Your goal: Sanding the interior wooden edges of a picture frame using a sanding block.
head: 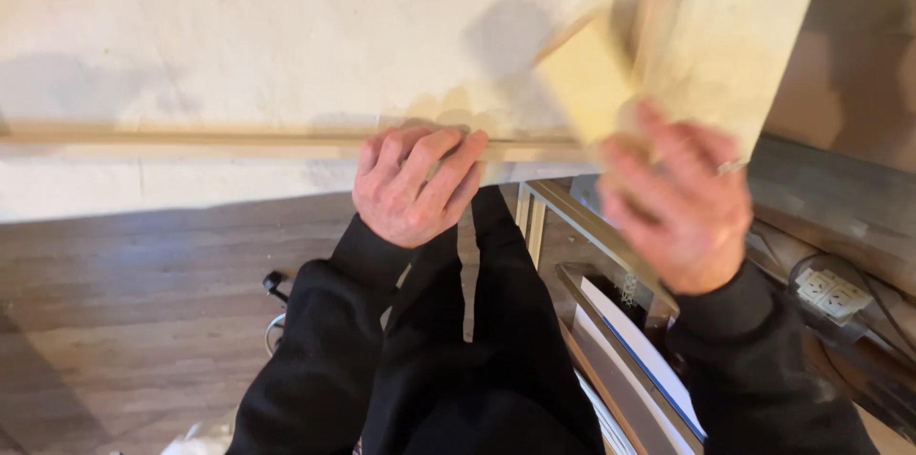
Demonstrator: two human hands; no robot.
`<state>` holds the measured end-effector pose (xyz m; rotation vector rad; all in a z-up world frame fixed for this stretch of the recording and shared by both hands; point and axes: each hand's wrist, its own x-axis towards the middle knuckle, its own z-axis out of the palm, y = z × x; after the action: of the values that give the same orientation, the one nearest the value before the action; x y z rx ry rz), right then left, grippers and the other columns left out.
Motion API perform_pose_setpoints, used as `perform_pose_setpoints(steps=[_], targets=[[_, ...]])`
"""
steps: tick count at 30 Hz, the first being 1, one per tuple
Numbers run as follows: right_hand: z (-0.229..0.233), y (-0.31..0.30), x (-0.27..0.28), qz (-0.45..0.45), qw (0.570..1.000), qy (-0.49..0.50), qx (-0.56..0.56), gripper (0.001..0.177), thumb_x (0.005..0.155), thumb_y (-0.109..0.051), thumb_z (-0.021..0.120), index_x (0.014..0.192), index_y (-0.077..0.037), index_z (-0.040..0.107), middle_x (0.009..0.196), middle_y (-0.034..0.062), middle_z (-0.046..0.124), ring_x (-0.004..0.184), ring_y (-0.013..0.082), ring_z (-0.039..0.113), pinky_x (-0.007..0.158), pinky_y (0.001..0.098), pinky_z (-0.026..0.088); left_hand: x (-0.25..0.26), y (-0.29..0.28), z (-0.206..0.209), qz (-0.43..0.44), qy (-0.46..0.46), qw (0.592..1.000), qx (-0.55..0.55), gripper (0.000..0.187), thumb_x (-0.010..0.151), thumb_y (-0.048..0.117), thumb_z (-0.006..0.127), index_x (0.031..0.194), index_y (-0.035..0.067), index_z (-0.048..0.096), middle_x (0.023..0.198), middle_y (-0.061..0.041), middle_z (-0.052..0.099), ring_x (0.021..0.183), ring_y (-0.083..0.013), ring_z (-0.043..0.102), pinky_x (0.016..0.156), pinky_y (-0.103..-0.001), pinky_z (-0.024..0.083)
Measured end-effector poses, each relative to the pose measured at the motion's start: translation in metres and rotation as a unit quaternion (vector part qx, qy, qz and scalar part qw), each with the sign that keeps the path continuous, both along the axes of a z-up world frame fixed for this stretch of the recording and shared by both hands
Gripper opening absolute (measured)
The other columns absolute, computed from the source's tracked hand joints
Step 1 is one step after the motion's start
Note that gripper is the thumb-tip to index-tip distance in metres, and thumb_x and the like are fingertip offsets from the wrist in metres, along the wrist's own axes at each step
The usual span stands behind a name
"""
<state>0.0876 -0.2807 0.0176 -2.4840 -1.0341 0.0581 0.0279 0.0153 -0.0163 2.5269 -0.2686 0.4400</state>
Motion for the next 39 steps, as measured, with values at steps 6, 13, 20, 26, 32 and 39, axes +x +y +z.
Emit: perform_pose_setpoints(steps=[6, 13, 20, 26, 32, 39], targets=[[0.036, 0.009, 0.009, -0.097, 0.992, 0.009, -0.085, 0.034, 0.084, -0.01, 0.089, 0.117, -0.005, 0.081, 0.143, 0.0122, 0.065, 0.116, 0.0286, 0.058, 0.099, 0.0357, 0.054, 0.0, 0.0, 0.0, 0.001, -0.002, 1.0, -0.025, 0.031, 0.089, 0.011, 0.083, 0.119, 0.012, 0.075, 0.116, 0.002, 0.065, 0.103, -0.0184, 0.063, 0.09, -0.036, 0.049], [0.023, -0.013, 0.004, 0.053, 0.993, -0.032, -0.098, 0.03, 0.078, -0.009, 0.091, 0.106, -0.012, 0.082, 0.138, 0.01, 0.067, 0.117, 0.0268, 0.061, 0.099, 0.0424, 0.051, -0.002, -0.001, -0.004, 0.013, -0.013, 1.0, 0.001, 0.03, 0.088, 0.014, 0.083, 0.117, 0.013, 0.076, 0.116, 0.001, 0.065, 0.101, -0.0183, 0.063, 0.087, -0.036, 0.047], [0.024, -0.015, -0.003, -0.042, 0.996, 0.053, -0.06, 0.038, 0.081, -0.015, 0.09, 0.117, -0.011, 0.08, 0.144, 0.0089, 0.064, 0.119, 0.0241, 0.054, 0.099, 0.0379, 0.053, -0.002, -0.003, -0.009, 0.002, -0.018, 1.0, -0.005, 0.031, 0.088, 0.015, 0.083, 0.118, 0.012, 0.076, 0.116, 0.001, 0.064, 0.101, -0.0183, 0.063, 0.087, -0.035, 0.046], [0.027, 0.008, 0.001, -0.058, 0.997, 0.045, -0.037, 0.034, 0.086, -0.014, 0.088, 0.118, -0.011, 0.08, 0.145, 0.0091, 0.063, 0.122, 0.0259, 0.055, 0.1, 0.0367, 0.054, -0.001, -0.001, -0.005, -0.005, -0.008, 1.0, -0.008, 0.031, 0.088, 0.012, 0.083, 0.119, 0.013, 0.076, 0.116, 0.002, 0.064, 0.102, -0.019, 0.064, 0.088, -0.035, 0.046], [0.019, -0.007, 0.008, -0.016, 0.998, 0.016, -0.059, 0.036, 0.085, -0.014, 0.089, 0.12, -0.012, 0.078, 0.147, 0.0112, 0.063, 0.121, 0.0276, 0.058, 0.1, 0.0396, 0.055, -0.004, 0.0, -0.004, 0.002, -0.008, 1.0, 0.007, 0.032, 0.086, 0.012, 0.083, 0.118, 0.013, 0.077, 0.113, 0.002, 0.065, 0.098, -0.0188, 0.063, 0.085, -0.035, 0.045], [0.03, -0.017, 0.011, -0.066, 0.996, 0.038, -0.052, 0.036, 0.088, -0.014, 0.086, 0.123, -0.011, 0.079, 0.147, 0.0088, 0.064, 0.12, 0.028, 0.056, 0.1, 0.0365, 0.054, 0.002, -0.002, -0.004, -0.004, -0.01, 1.0, 0.003, 0.03, 0.087, 0.013, 0.083, 0.116, 0.013, 0.077, 0.112, 0.003, 0.066, 0.099, -0.0178, 0.063, 0.087, -0.035, 0.046]])
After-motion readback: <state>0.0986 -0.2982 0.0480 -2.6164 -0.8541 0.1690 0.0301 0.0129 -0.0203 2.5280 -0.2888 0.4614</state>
